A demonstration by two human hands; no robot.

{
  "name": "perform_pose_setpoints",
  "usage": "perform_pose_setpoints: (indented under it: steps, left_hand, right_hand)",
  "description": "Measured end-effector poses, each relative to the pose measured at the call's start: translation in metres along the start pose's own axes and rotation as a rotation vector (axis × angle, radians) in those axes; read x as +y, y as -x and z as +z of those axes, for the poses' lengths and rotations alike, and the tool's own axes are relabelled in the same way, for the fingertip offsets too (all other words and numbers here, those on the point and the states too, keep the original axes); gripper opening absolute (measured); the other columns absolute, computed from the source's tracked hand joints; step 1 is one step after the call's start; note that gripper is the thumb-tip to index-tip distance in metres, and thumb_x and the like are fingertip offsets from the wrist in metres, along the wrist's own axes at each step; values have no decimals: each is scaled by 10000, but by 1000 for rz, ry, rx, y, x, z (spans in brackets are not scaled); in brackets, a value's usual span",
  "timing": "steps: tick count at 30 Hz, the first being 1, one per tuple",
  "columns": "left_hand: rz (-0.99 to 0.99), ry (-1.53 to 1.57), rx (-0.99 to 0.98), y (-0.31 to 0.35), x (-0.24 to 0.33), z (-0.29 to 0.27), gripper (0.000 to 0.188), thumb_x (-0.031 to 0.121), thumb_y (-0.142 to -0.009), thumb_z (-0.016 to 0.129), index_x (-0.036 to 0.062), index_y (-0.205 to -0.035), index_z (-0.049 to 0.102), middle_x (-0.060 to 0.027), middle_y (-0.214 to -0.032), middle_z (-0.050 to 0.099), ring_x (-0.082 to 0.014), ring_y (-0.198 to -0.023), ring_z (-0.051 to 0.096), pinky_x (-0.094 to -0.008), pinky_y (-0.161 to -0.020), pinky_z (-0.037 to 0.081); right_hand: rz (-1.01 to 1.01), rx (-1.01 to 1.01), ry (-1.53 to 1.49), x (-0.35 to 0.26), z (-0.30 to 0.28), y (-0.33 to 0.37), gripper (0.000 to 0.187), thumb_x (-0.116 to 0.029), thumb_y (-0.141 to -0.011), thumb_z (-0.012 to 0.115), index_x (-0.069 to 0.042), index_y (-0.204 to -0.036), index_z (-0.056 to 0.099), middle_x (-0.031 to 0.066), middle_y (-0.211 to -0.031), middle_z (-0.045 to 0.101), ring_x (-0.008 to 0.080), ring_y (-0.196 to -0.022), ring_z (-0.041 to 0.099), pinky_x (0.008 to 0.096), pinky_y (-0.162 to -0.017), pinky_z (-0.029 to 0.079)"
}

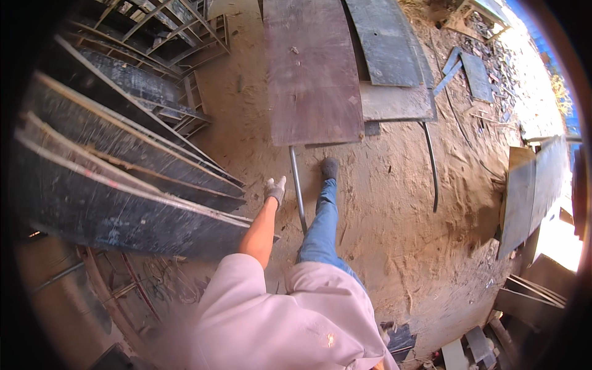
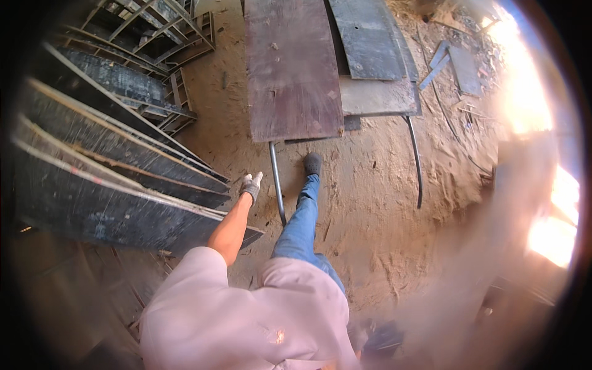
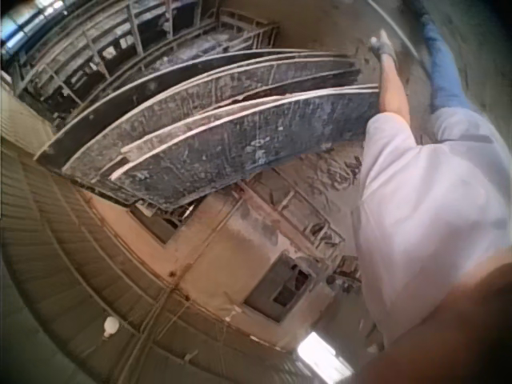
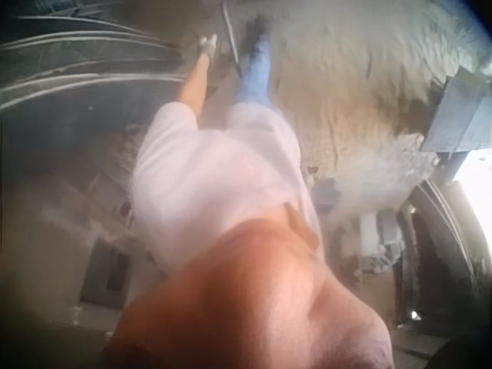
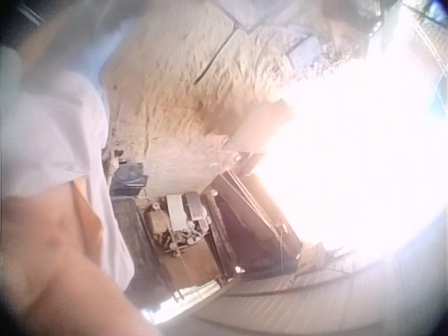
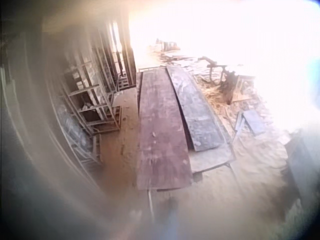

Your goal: The person uses a hammer to strike and flatten a large, dark metal sheet resting on a workbench. They repeatedly hit the sheet's surface and edges, repositioning the sheet between strikes to work on different areas.

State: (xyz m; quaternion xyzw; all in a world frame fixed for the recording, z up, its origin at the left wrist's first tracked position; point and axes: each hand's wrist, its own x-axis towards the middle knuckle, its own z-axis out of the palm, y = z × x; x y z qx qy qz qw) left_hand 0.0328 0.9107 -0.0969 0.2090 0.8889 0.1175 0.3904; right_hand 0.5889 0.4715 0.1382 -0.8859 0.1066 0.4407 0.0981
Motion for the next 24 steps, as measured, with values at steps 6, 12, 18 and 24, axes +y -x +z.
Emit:
perform_pose_setpoints:
  steps: [6, 12, 18, 24]
  left_hand:
    - [105, 0, -13, -160, 75, 17, 1152, 597, -810, 740, -20, -1573, 138, -298, -1547, 363, -409, -1413, 411, -445, -1156, 346]
    - [-145, 102, 40, -284, 87, 22, 1139, 625, -704, 829, -54, -1494, 368, -260, -1477, 485, -365, -1360, 491, -430, -1121, 382]
    - [158, 351, -240, -249, 102, 14, 607, 435, -787, 866, -20, -1138, 668, -99, -1072, 721, -208, -930, 650, -357, -856, 517]
    - [187, 426, -73, -181, 89, -35, 691, 293, -761, 901, -3, -1309, 601, -106, -1214, 683, -184, -1109, 613, -378, -1048, 452]
  right_hand:
    - [107, 29, -135, -118, -15, 53, 372, -115, -762, 741, -80, -1122, 655, 65, -904, 643, 186, -793, 613, 314, -709, 507]
    - [-410, 10, 321, -377, 93, 70, 303, -159, -820, 705, -83, -1102, 625, 99, -942, 632, 200, -741, 607, 338, -639, 505]
    - [-597, -207, 198, -540, 218, 111, 192, -245, -936, 657, -58, -964, 624, 42, -658, 575, 118, -366, 480, 259, -330, 393]
    - [-713, -482, 160, -609, 288, 118, 226, -245, -953, 665, -36, -872, 630, 24, -548, 523, 135, -379, 489, 270, -350, 392]
